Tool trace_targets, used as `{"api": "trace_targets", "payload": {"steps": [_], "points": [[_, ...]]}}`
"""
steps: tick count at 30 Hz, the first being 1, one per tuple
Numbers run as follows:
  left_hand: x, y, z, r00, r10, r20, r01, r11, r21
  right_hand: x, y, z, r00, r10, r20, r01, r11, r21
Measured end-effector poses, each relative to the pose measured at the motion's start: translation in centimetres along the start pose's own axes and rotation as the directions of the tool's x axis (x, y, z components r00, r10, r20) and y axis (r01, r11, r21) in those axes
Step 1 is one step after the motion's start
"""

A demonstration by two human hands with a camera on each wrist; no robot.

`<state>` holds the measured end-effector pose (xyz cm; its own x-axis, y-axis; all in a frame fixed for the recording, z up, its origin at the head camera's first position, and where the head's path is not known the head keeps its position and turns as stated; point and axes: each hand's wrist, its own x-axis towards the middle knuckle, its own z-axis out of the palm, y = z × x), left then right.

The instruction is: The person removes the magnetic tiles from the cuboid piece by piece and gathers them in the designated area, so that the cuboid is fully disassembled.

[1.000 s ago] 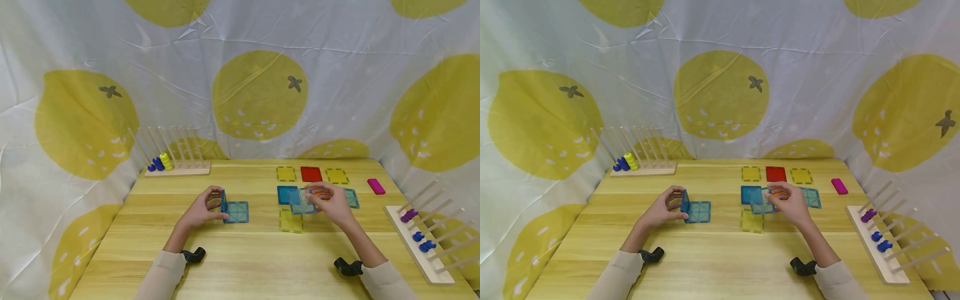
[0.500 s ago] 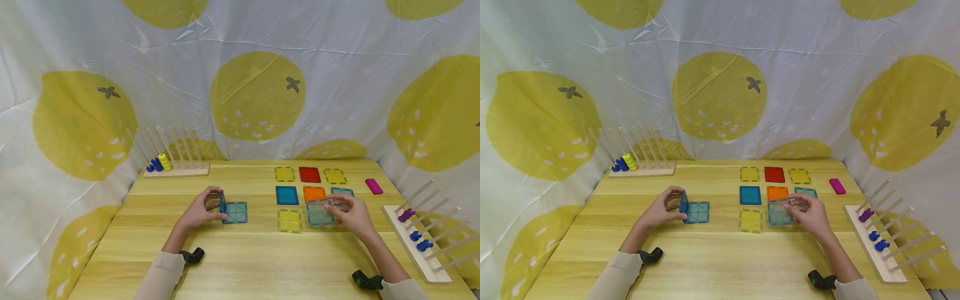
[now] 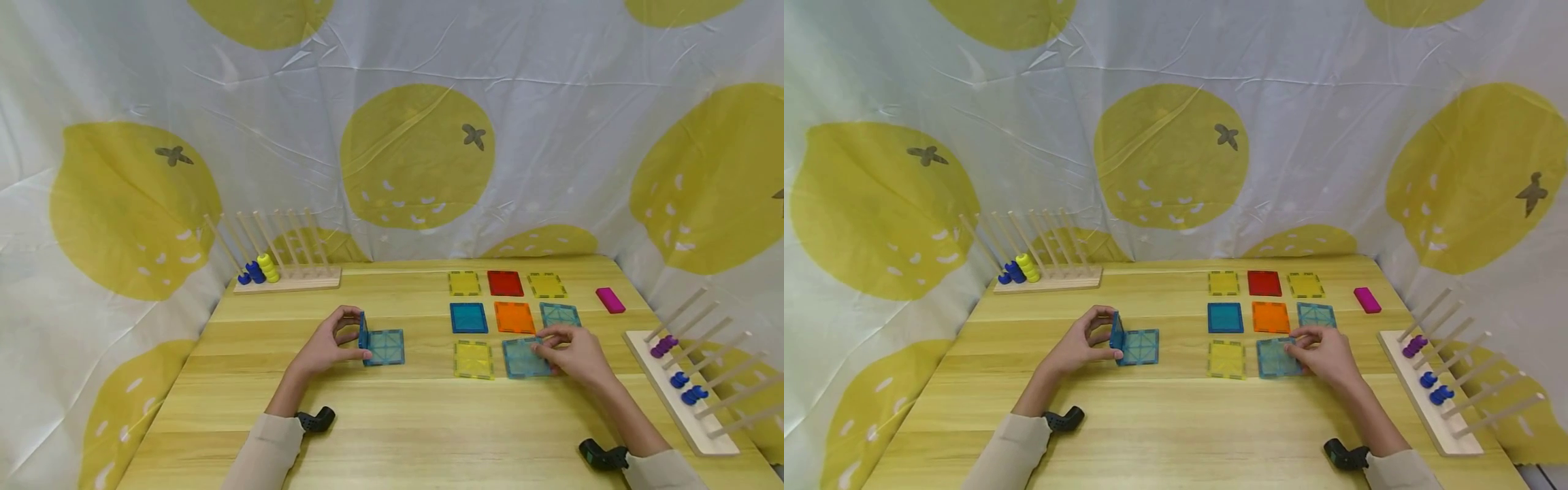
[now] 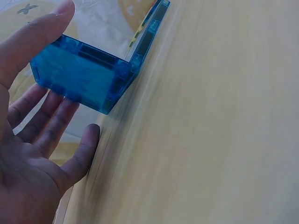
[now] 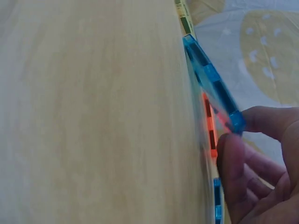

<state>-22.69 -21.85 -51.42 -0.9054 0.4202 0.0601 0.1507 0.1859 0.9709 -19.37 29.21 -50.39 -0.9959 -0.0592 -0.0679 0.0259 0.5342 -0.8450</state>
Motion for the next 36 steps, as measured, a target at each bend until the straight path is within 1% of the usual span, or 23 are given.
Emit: {"api": "trace_targets", "payload": {"steps": [3, 7, 10, 18, 20, 22, 25, 27, 31, 34, 36], "points": [[0.1, 0.0, -0.1, 1.0, 0.01, -0.001, -0.01, 1.0, 0.0, 0.2, 0.1, 0.2, 1.0, 0.031, 0.003, -0.03, 0.999, -0.039], [0.2, 0.3, -0.1, 1.0, 0.012, 0.008, -0.012, 1.0, 0.001, 0.3, 0.1, 0.4, 0.999, 0.034, -0.004, -0.035, 0.996, -0.085], [0.3, 0.6, -0.2, 1.0, 0.007, 0.014, -0.007, 1.0, 0.002, 0.3, 0.1, 0.5, 1.0, 0.022, -0.007, -0.023, 0.994, -0.107], [0.2, 0.7, -0.2, 1.0, -0.001, 0.01, 0.001, 1.0, -0.001, 0.1, 0.0, 0.4, 1.0, 0.025, 0.001, -0.024, 0.995, -0.102], [0.2, 0.7, -0.2, 1.0, 0.006, 0.01, -0.005, 1.0, -0.004, 0.2, -0.1, 0.3, 1.0, -0.009, -0.013, 0.007, 0.993, -0.115], [0.1, 0.6, -0.1, 1.0, 0.013, 0.007, -0.013, 1.0, -0.007, 0.4, -0.3, 0.1, 0.997, -0.063, -0.039, 0.057, 0.988, -0.145], [0.0, 0.6, 0.0, 0.999, 0.036, 0.005, -0.036, 0.999, -0.009, 0.8, -0.6, 0.1, 0.986, -0.145, -0.081, 0.126, 0.972, -0.199], [0.0, 0.5, 0.0, 0.999, 0.053, 0.004, -0.053, 0.999, -0.01, 1.1, -0.8, 0.1, 0.98, -0.179, -0.091, 0.156, 0.964, -0.217], [0.0, 0.2, -0.1, 0.996, 0.084, 0.009, -0.084, 0.996, -0.022, 1.9, -1.6, 0.3, 0.973, -0.22, -0.07, 0.201, 0.955, -0.219], [0.1, 0.1, -0.1, 0.996, 0.086, 0.006, -0.086, 0.996, -0.027, 2.4, -2.5, 0.8, 0.968, -0.248, -0.044, 0.234, 0.95, -0.204], [0.1, 0.0, -0.1, 0.997, 0.073, 0.002, -0.073, 0.997, -0.028, 2.7, -3.1, 1.2, 0.965, -0.261, -0.026, 0.251, 0.948, -0.194]]}}
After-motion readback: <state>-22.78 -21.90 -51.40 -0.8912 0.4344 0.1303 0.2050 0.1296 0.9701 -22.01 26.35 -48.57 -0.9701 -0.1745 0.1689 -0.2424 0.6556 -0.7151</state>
